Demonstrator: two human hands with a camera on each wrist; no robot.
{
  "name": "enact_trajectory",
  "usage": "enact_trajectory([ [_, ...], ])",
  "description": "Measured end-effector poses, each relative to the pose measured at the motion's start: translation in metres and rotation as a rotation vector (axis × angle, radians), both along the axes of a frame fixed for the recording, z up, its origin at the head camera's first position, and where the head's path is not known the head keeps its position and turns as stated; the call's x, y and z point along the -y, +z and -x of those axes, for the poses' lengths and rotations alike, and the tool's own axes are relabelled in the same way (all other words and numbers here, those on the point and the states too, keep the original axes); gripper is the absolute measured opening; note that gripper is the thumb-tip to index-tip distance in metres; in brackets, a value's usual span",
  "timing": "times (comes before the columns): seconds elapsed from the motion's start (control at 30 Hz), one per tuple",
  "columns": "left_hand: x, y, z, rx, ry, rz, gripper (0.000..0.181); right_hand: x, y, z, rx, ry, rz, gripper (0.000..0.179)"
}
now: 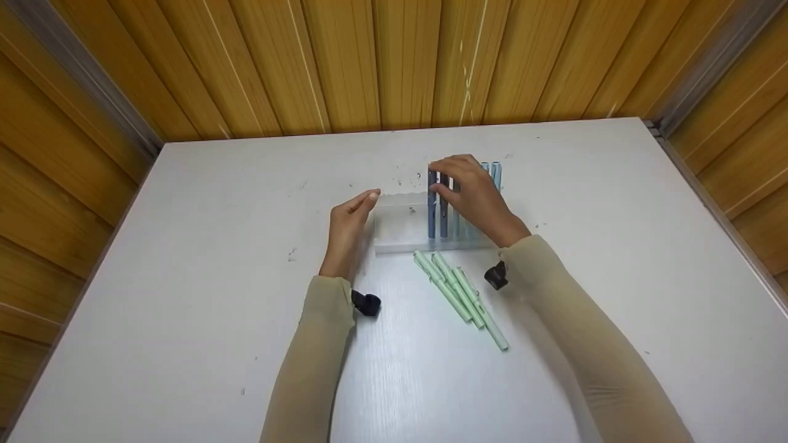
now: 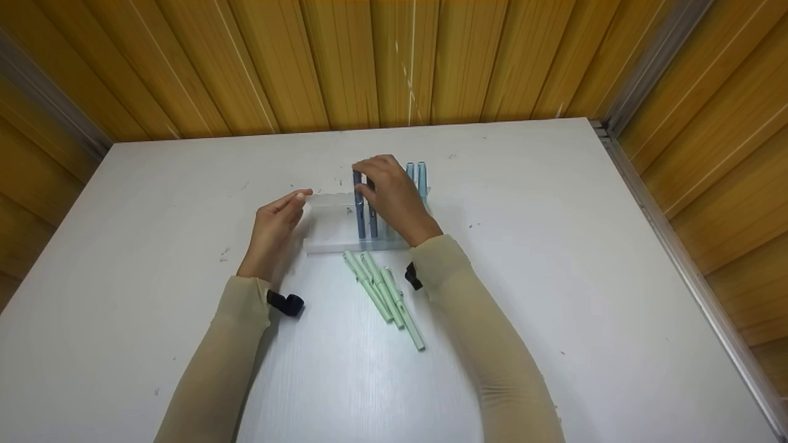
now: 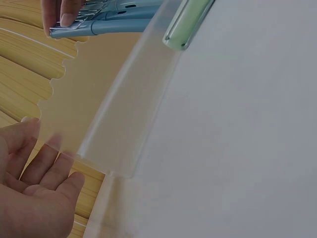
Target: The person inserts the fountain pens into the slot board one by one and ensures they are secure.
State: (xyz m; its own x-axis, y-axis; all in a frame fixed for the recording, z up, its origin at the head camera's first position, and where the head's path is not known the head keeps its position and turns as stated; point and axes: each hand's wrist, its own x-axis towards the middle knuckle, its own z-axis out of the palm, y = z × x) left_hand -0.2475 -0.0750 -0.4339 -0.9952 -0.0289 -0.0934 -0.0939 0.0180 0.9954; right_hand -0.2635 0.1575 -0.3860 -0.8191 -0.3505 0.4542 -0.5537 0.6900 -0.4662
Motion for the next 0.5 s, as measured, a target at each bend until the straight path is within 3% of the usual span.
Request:
enact_trajectory([
  [0.13, -0.0004, -0.0086, 0.0042, -0.004, 0.011, -0.004, 0.039, 0.0023, 0.0009, 0.0006, 0.019, -0.010, -0.025, 0.038],
  [0.5, -0.0006, -0.0082, 0.0027, -0.048, 0.015, 0.018, 0.037, 0.0032, 0.0000, 0.0007, -0.019, -0.041, -0.060, 0.038],
])
